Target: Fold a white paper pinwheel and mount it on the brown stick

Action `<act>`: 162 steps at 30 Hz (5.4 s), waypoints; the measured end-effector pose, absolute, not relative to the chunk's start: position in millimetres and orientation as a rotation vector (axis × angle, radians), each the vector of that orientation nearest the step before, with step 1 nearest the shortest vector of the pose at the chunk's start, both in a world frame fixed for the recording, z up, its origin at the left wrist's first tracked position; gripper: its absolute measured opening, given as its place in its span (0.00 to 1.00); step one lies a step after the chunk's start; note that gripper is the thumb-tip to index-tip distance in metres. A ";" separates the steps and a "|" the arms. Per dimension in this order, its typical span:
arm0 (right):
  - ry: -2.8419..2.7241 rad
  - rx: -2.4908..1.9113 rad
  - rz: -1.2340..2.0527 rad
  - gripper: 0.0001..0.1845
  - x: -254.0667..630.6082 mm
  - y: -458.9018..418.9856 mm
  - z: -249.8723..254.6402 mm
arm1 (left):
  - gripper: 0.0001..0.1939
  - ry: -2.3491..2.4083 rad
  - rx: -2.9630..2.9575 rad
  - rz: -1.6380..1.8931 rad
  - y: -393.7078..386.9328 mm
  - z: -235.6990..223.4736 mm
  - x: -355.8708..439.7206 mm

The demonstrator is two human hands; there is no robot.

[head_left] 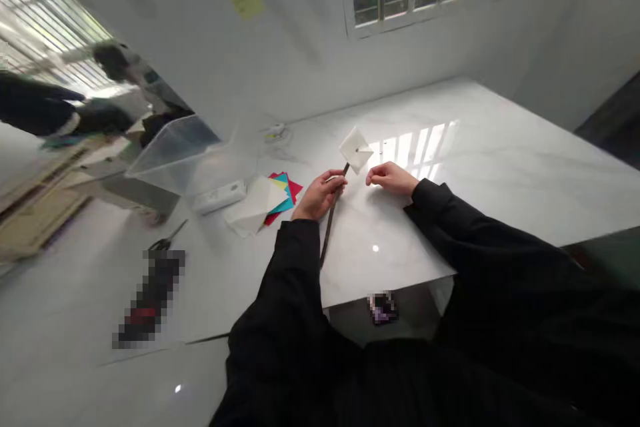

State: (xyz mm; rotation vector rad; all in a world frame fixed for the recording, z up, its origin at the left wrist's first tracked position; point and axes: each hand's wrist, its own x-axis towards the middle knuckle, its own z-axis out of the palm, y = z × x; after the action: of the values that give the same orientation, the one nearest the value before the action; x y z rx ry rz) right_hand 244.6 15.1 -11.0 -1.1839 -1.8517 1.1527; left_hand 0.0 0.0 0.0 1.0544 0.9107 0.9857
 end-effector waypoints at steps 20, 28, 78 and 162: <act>-1.881 -1.221 1.125 0.15 244.6 15.2 -14.3 | 0.24 0.882 1.035 0.991 4.9 -7.6 -3.3; -1.446 -1.426 0.665 0.27 248.7 16.6 -19.9 | 0.24 0.891 1.017 0.991 4.5 -7.6 -4.0; -1.928 -1.249 1.000 0.21 247.3 11.8 -12.1 | 0.12 0.907 0.717 1.175 5.2 -2.5 -2.3; -1.476 -1.130 0.763 0.20 182.7 21.5 -28.1 | 0.12 0.778 0.674 1.245 11.1 -14.4 -2.0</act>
State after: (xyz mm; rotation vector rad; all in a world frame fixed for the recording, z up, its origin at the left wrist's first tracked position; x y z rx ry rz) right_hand 182.7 21.5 -28.1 -1.1298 -1.4755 0.7634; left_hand -2.0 11.1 -14.4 0.6741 0.7782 1.2450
